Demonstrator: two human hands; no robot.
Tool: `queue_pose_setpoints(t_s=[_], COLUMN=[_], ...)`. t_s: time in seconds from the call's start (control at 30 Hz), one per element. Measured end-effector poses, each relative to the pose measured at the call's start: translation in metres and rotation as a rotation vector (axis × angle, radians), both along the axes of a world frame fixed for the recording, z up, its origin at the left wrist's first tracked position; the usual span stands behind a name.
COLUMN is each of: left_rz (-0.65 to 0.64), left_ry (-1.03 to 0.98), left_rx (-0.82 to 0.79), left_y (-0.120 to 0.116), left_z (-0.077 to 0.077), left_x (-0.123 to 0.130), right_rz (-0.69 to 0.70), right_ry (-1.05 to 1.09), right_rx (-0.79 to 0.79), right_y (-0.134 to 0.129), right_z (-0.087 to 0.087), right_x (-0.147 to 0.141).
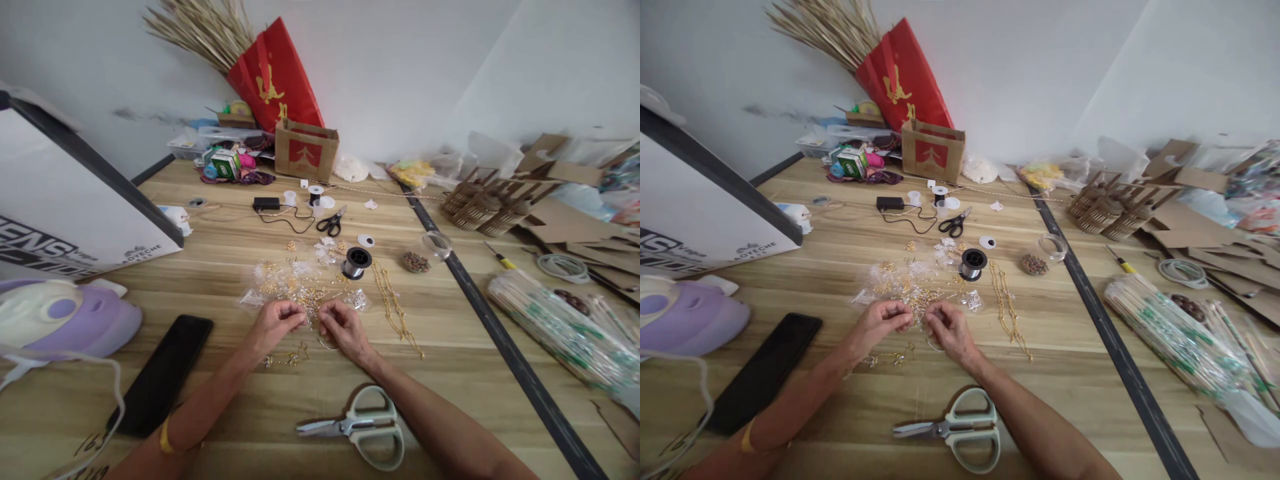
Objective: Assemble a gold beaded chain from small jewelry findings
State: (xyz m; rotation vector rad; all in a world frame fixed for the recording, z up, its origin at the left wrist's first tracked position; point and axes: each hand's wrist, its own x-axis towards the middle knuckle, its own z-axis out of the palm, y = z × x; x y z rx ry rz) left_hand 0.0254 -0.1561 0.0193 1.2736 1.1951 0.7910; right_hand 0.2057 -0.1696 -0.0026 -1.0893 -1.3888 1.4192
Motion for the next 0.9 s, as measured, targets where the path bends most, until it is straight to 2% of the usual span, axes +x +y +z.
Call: queue_pose_setpoints(t_s=[0.2,0.6,0.73,0.9], left_rz=[0.017,-0.003,0.045,0.049], left_ry=[-0.089,-0.107,0.081,0.477], left_rx=[-0.045,-0.030,0.129,0.504], left_y=[-0.003,-0.005,-0.005,-0.009], left_z=[0.000,-0.004,-0.006,-0.003], left_x=[0.015,0.015,0.012,0.006], right_rz=[-0.022,0.035,0.038,-0.004], right_ry=[0.051,0.048,0.066,0.082], right_rx=[0.007,-0.020,-0.027,-0.003], right_y=[0.001,0.001,0.001,0.001], right_z=[0.004,0.003,0.000,0.002], right_x=[0.001,-0.001,-0.001,-0.001])
